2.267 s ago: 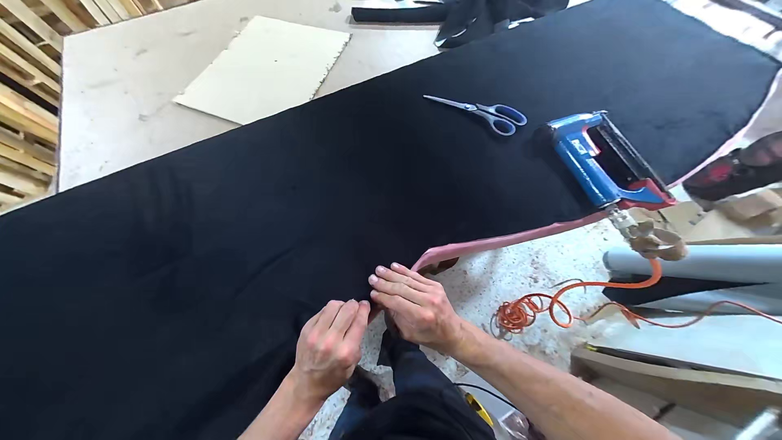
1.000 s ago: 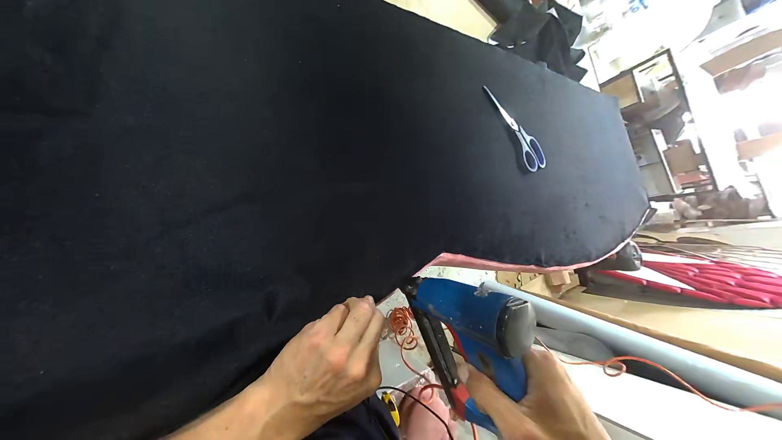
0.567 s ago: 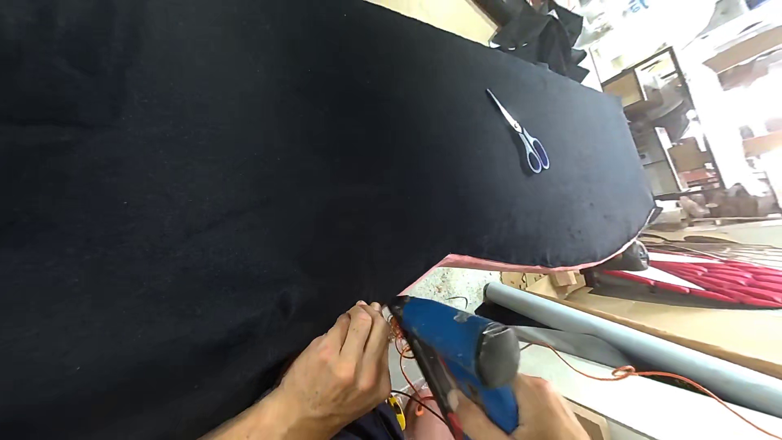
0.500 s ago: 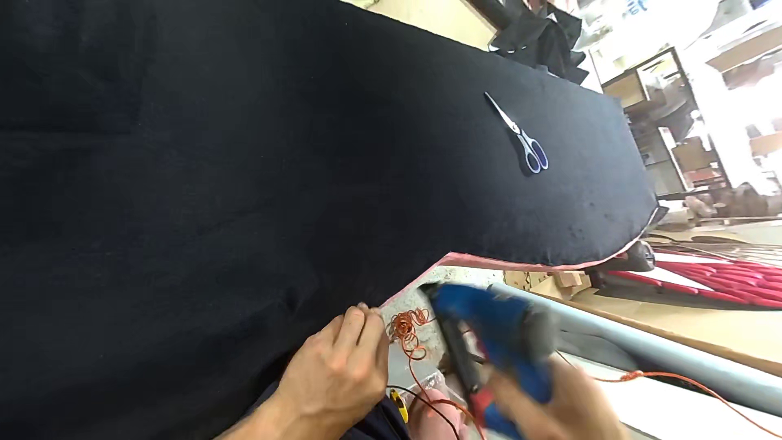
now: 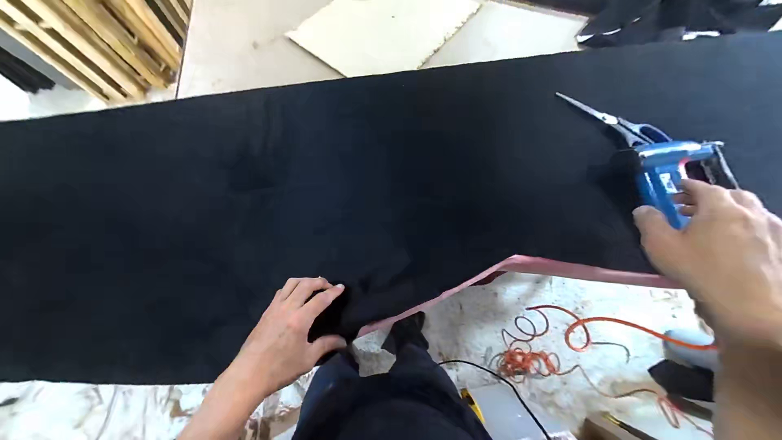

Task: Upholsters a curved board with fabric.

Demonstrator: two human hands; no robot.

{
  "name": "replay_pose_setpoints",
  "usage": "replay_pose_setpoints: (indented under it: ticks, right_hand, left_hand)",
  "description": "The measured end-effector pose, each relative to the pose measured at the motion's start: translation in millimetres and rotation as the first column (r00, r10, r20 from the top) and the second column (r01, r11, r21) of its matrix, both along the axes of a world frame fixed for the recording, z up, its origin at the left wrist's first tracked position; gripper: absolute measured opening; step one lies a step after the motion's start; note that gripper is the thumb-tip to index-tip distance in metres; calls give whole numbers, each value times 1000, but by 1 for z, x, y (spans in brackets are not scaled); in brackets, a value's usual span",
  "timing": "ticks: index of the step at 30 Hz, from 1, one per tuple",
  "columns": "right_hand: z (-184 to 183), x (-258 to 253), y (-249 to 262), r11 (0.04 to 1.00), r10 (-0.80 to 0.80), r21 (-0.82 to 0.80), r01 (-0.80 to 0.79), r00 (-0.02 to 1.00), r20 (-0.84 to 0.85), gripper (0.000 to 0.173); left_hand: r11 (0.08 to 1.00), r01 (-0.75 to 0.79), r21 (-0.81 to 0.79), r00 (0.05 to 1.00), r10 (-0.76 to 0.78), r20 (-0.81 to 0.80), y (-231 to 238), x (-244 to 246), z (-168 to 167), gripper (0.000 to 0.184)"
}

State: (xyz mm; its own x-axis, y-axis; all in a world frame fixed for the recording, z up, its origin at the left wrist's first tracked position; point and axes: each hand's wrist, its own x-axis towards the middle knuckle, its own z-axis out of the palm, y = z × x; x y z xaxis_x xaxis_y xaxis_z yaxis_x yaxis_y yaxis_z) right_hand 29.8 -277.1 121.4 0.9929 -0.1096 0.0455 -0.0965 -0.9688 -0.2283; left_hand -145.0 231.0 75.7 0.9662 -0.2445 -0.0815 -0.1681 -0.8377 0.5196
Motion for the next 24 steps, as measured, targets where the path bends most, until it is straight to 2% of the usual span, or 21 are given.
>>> replay_pose_setpoints:
  ticks: [2,4,6,8,10,11,12,14,16,18,19,21,23,24]
  right_hand:
    - [-2,-70,65,972,150,170,-163,985,86,45]
    - [-44,-139,143,853,292,392,-346,937,191,32]
    - [-85,-179,221,723,466,519,-455,877,120,33]
    - [-104,-199,278,684,584,471,-557,805,105,47]
    - [-117,-200,312,731,606,318,-604,789,103,57]
    - [-121,-199,321,760,596,246,-602,796,106,56]
    - [-123,-198,326,774,590,206,-599,800,111,52]
    - [-115,-200,313,754,605,256,-605,791,87,42]
    - [-117,-194,283,783,485,293,-549,834,264,22]
    - [-119,-173,251,834,376,237,-499,827,419,18]
    - [-115,-164,240,831,393,196,-521,799,456,19]
    - [-104,-146,232,760,515,98,-643,687,513,27]
    - [-110,-127,231,677,591,43,-734,577,564,28]
    - [-113,-123,231,654,602,48,-755,557,572,27]
  left_hand:
    - [999,-17,36,987,11,159,0,3,-12,23]
    - [988,-49,148,942,-4,337,-5,9,-15,19]
    - [967,-60,249,880,-67,471,-11,14,-8,19]
    - [955,4,297,827,-170,535,-12,13,-8,16]
    - [940,76,332,793,-258,552,-12,12,-17,16]
    - [929,107,355,780,-300,549,-12,11,-22,17]
    - [916,134,378,771,-336,541,-12,11,-28,17]
    - [902,180,393,773,-376,510,-13,8,-42,17]
    - [905,204,374,780,-381,496,-10,12,-52,19]
    - [913,225,340,787,-376,489,-8,14,-52,20]
    - [914,236,331,792,-378,480,-6,14,-49,19]
    - [912,240,332,816,-375,439,-4,15,-40,18]
    - [918,167,360,865,-311,394,-13,14,-31,16]
    - [918,106,383,889,-260,378,-23,13,-27,18]
